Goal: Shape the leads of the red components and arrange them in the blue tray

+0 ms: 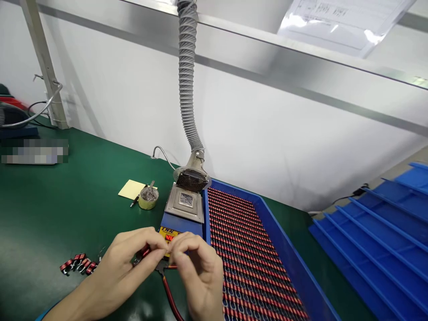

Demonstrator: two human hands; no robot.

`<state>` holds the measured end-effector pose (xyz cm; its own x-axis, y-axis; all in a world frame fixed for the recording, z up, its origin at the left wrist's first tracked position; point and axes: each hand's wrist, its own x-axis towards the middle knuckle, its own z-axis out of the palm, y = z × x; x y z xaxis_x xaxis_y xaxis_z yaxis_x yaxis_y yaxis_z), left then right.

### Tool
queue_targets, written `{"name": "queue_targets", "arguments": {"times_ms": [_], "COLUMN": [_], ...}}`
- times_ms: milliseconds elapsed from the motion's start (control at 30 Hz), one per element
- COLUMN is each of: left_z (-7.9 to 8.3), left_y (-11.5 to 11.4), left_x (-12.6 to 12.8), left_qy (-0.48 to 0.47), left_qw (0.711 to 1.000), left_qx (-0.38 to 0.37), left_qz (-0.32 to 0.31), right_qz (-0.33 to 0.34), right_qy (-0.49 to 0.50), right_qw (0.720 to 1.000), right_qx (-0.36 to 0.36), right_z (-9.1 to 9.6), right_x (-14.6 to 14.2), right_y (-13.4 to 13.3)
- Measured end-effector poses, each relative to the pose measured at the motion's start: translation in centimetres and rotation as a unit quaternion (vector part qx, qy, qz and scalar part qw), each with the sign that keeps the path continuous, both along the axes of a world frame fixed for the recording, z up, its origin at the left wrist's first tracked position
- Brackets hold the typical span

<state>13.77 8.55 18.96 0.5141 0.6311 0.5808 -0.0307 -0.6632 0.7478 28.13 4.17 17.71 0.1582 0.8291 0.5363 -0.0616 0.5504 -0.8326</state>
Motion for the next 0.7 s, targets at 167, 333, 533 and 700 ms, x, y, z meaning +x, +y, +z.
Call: {"name": "queue_targets", "arguments": {"times_ms": [167, 333, 533, 700], "left_z": [0.2, 0.3, 0.4, -0.2], "left_y": [0.1, 0.2, 0.7, 0.7], "left_x": [-0.1, -0.1, -0.3, -0.3], "left_qy": [0.017, 0.027, -0.026, -0.158], "left_qw": [0.991, 0.987, 0.973, 0.914], "left_qx": [-0.126, -0.144, -0.215, -0.335], "left_qz": [-0.04, -0.063, -0.077, -0.166], "right_qz": [-0.061, -0.06, -0.128, 0.0], "right_qy": [-0.084, 0.006, 0.04, 0.109], "right_qw": [0.992, 0.998, 0.991, 0.989], "right_qx": [0.068, 0.023, 0.026, -0.097], "right_z": [-0.3, -0.1, -0.1, -0.9], "right_x": [-0.2, -0.6, 0.6, -0.8], "right_y": [0.0, -0.1, -0.2, 0.5]}}
